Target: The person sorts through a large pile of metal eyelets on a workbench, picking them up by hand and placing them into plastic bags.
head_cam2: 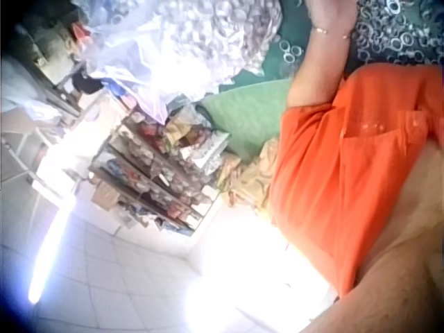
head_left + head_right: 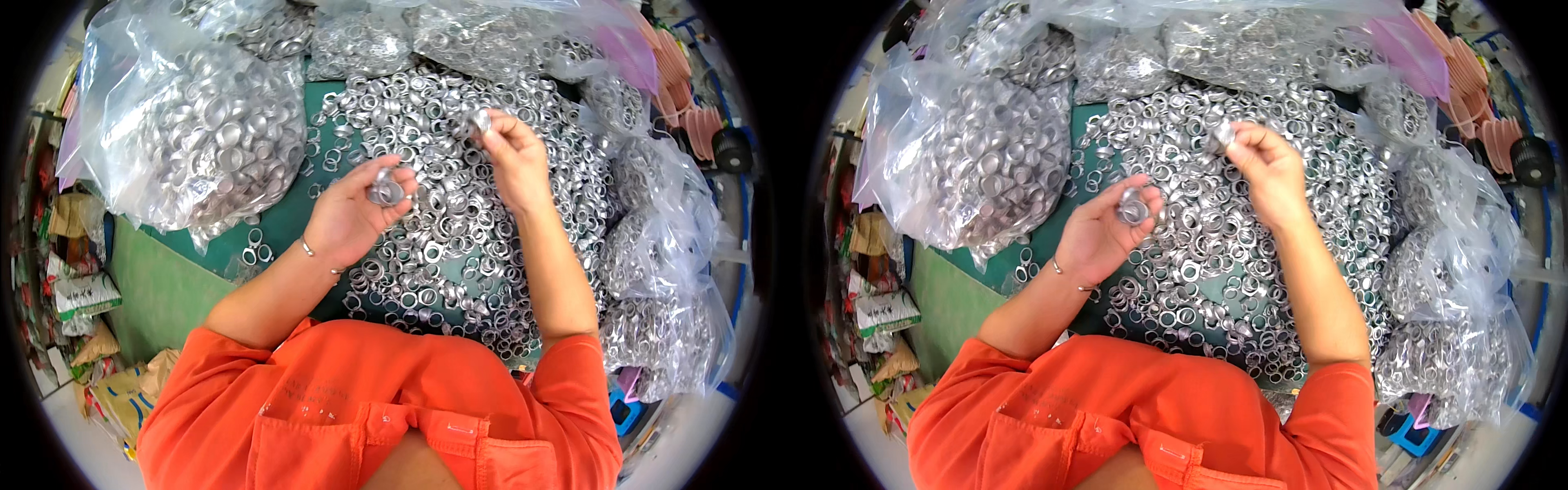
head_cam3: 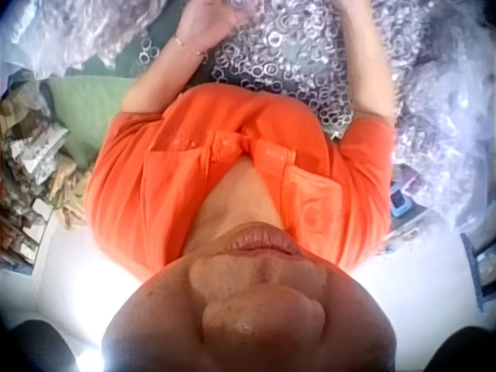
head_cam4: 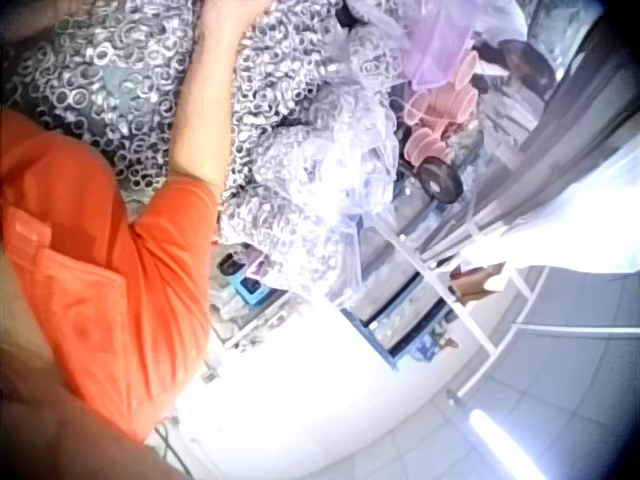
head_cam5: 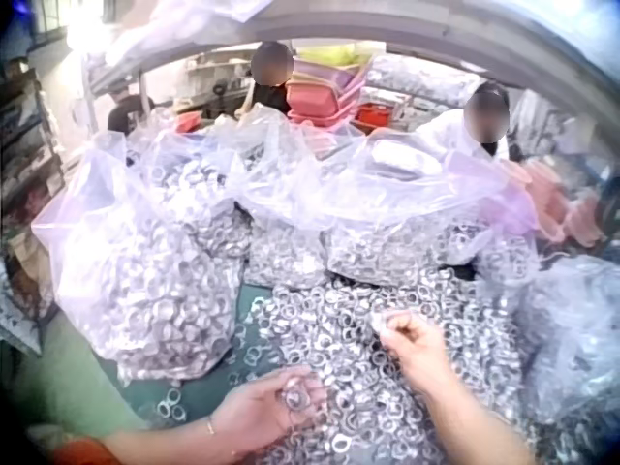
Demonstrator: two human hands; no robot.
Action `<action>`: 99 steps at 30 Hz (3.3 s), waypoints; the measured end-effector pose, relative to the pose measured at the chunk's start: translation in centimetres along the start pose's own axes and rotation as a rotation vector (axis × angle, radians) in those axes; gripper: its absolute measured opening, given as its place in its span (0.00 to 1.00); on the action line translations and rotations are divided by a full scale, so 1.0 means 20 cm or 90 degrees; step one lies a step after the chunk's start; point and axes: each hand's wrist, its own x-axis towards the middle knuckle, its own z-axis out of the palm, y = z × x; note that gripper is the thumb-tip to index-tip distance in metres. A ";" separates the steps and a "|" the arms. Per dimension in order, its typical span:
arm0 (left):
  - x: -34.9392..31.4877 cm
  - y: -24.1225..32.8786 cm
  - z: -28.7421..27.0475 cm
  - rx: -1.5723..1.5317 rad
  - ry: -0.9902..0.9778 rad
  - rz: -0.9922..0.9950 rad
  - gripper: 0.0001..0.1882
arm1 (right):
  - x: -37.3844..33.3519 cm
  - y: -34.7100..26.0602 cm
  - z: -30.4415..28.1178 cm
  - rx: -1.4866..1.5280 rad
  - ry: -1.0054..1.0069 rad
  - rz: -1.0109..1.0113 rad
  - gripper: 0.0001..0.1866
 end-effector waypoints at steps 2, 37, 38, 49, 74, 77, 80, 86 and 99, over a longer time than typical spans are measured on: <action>0.01 0.00 0.02 0.018 0.035 0.047 0.16 | -0.11 -0.04 0.01 0.248 -0.055 0.086 0.04; -0.02 -0.35 0.30 0.984 -0.275 0.599 0.16 | -0.99 -1.05 -0.56 -0.095 0.621 -0.221 0.07; -0.02 -0.35 0.30 0.986 -0.271 0.587 0.16 | -1.02 -1.23 -0.70 -0.277 0.697 -0.323 0.06; -0.02 -0.29 0.24 1.021 -0.184 0.544 0.14 | -1.78 -2.15 -2.30 -1.378 0.577 0.730 0.22; 0.00 -0.27 0.09 1.017 -0.187 0.556 0.10 | -0.70 -0.18 -0.33 -0.685 0.293 -0.013 0.07; -0.06 -0.33 0.16 0.591 -0.141 0.031 0.13 | -0.76 -0.21 -0.17 -0.505 0.259 0.031 0.07; -0.08 -0.40 0.19 0.427 -0.122 -0.196 0.13 | -0.75 -0.26 0.04 -0.532 0.016 -0.057 0.06; -0.15 -0.13 0.12 0.435 -0.030 -0.008 0.07 | -0.68 -0.10 -0.10 -0.851 0.127 -0.096 0.09; -0.50 0.15 -0.26 1.190 0.196 0.486 0.06 | -0.64 -0.08 0.41 -0.698 -0.196 -0.304 0.07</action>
